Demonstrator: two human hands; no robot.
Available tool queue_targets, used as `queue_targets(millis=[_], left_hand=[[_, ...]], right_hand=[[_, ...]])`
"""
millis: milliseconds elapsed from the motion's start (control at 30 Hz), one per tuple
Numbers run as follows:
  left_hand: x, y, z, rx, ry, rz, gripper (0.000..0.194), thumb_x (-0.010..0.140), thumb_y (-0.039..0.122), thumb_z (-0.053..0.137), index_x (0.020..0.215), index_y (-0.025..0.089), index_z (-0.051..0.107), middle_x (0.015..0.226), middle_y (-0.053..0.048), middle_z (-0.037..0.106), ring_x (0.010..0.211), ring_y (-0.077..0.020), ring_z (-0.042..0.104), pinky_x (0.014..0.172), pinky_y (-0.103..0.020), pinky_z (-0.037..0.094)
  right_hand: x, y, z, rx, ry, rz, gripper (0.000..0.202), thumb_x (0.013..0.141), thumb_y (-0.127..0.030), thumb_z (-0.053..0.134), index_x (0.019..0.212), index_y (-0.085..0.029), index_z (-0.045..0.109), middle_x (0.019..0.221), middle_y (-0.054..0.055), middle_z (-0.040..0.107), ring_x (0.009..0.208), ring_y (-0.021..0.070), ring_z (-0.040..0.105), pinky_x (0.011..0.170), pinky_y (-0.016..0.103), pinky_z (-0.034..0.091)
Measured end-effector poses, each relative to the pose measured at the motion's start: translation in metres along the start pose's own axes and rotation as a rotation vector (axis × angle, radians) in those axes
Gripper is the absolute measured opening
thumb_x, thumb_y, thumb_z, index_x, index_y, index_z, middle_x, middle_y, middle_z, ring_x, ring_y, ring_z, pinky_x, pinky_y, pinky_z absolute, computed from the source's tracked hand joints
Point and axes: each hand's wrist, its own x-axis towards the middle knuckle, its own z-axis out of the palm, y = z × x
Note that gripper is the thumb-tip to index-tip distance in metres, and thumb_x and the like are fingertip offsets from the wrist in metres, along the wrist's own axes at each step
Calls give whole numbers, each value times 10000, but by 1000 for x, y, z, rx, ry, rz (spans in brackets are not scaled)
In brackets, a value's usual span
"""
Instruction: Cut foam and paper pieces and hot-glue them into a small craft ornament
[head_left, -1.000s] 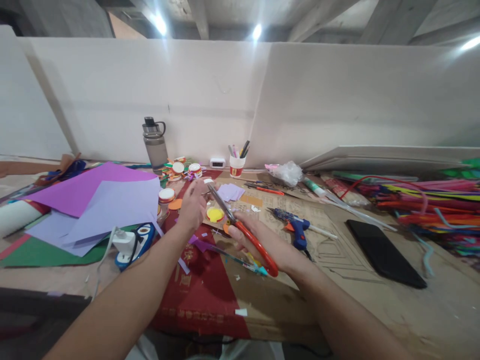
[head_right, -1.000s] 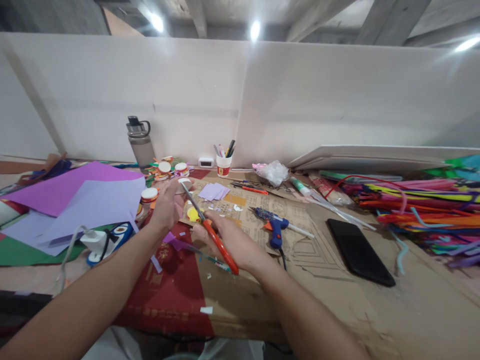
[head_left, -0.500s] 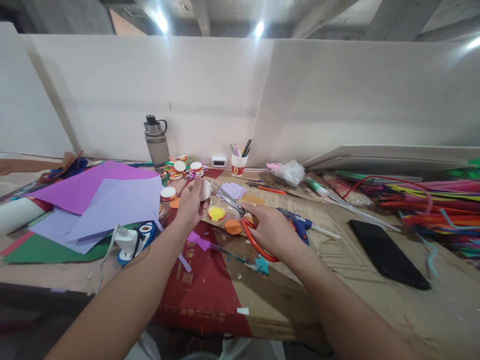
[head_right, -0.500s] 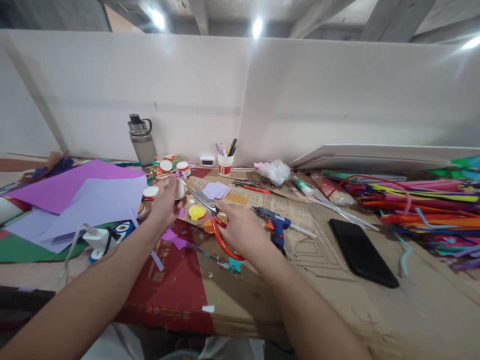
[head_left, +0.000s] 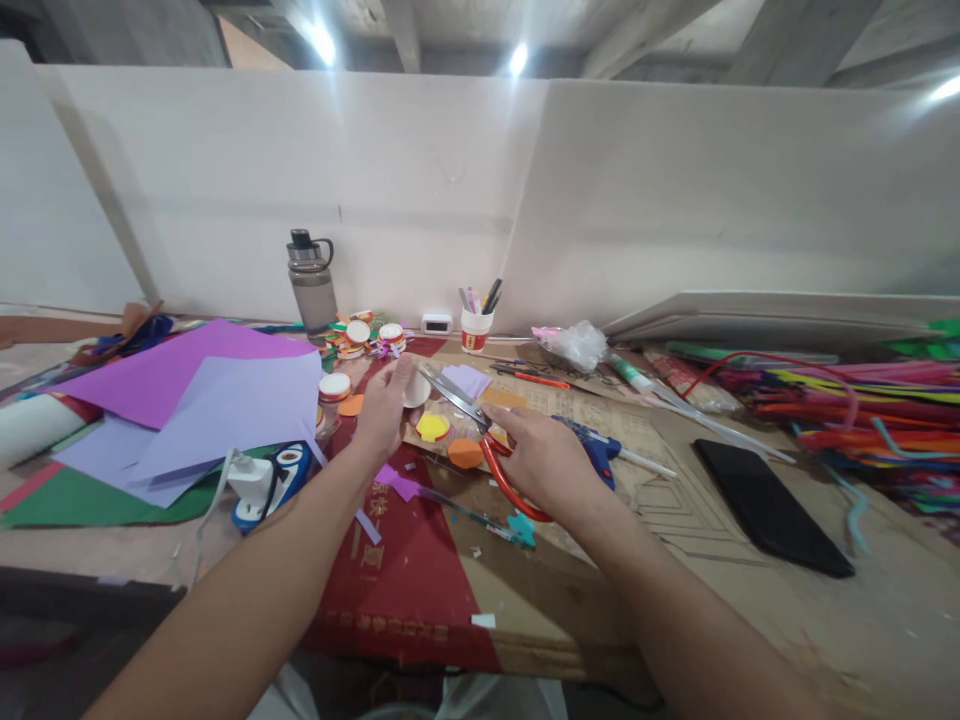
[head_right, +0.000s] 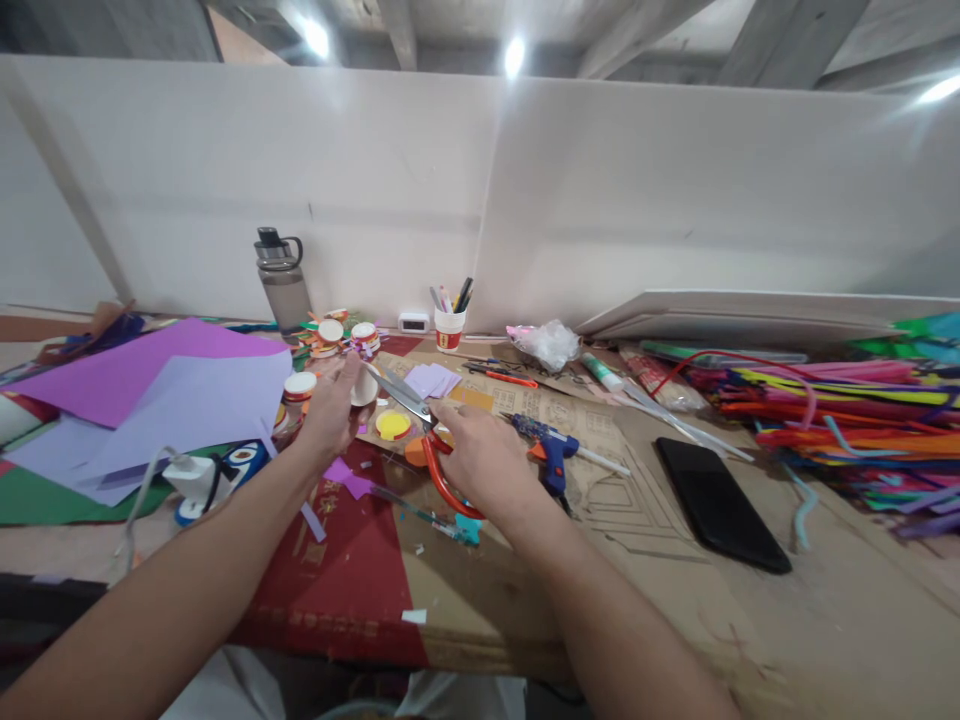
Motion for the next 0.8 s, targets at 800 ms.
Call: queue_targets(millis=[800], left_hand=[[-2,3,3,-7,20,-43,428,779,555,647,679,169,492,482,52,479,289,-36,371,277,-174,206]], right_hand=[[1,-1,6,-53,22,-19,444,898,-284,464,1332,-278,558,1018,99,719,886,257,674,717,312,455]])
